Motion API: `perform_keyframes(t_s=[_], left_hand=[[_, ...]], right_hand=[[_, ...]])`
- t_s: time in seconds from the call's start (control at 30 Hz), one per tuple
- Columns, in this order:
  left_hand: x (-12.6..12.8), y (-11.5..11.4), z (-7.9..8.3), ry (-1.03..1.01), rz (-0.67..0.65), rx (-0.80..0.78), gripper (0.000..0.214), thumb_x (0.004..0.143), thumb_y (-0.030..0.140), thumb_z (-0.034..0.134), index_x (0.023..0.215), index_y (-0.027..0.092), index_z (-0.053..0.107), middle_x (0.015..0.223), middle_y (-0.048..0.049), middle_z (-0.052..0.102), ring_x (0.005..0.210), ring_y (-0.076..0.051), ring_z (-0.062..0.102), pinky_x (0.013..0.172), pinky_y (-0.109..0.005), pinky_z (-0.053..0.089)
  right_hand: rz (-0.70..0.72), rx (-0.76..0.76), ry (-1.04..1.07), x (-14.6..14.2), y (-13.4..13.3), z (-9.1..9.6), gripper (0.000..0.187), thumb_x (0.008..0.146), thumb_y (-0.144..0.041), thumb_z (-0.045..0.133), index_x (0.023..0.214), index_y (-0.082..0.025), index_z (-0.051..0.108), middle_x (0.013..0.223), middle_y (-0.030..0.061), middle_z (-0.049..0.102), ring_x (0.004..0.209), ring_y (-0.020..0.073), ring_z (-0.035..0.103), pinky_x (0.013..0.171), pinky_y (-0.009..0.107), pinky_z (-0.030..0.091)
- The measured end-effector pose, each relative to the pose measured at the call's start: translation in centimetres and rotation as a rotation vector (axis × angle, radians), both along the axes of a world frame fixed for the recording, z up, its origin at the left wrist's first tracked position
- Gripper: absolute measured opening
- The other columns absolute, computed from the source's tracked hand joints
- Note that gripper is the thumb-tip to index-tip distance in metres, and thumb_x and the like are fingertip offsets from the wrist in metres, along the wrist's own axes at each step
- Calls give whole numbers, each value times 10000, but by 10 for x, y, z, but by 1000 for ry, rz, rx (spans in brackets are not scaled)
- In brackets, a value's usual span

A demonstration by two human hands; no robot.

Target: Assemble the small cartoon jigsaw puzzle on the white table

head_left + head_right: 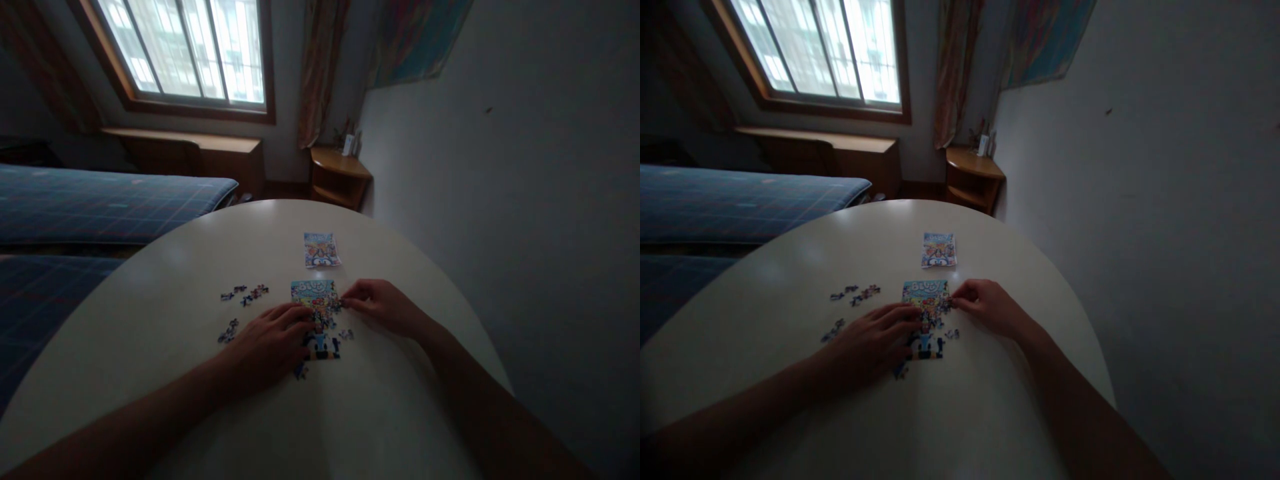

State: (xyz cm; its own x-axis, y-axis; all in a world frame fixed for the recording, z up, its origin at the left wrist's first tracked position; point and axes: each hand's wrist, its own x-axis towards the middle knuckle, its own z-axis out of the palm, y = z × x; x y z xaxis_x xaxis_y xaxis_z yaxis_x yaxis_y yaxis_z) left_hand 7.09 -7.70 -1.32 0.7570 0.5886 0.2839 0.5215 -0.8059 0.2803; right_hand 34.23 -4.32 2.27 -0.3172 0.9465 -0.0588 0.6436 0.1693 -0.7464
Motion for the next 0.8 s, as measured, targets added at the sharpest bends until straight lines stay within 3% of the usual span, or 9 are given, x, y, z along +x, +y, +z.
perform_keyframes(t_s=[0.2,0.37,0.47,0.63,0.8], left_hand=[[-1,1,-2,8,-6,18,380,914,214,584,1290,234,531,1395,-62,550,1311,-260,479,1093,-471,444],[0,0,1,10,-2,2,351,916,205,578,1264,230,546,1391,-71,553,1295,-259,496,1079,-470,461],[-4,4,2,5,24,16,311,937,220,554,1248,227,557,1371,-74,563,1267,-250,512,1057,-462,478],[-24,22,3,17,246,66,288,967,308,507,1230,225,588,1321,-75,601,1183,-263,561,995,-495,506],[-54,44,8,81,459,36,340,936,346,493,1198,186,639,1283,-109,626,1166,-287,568,1006,-465,483]], right_hand=[[-52,-32,-4,-5,-4,3,172,821,-317,680,805,-146,692,786,55,737,693,157,649,624,261,456],[-11,17,9,0,-1,-1,221,849,-271,617,1015,-167,720,874,49,758,754,160,660,680,270,462],[-17,63,-71,4,4,-4,228,844,-231,597,1004,-184,752,902,50,767,747,160,647,687,275,458],[-53,48,-107,8,6,-6,216,820,-196,615,979,-181,761,897,59,769,751,164,651,691,275,465],[-83,52,-125,8,6,-5,162,818,-290,666,885,-180,764,817,56,752,714,165,646,657,271,455]])
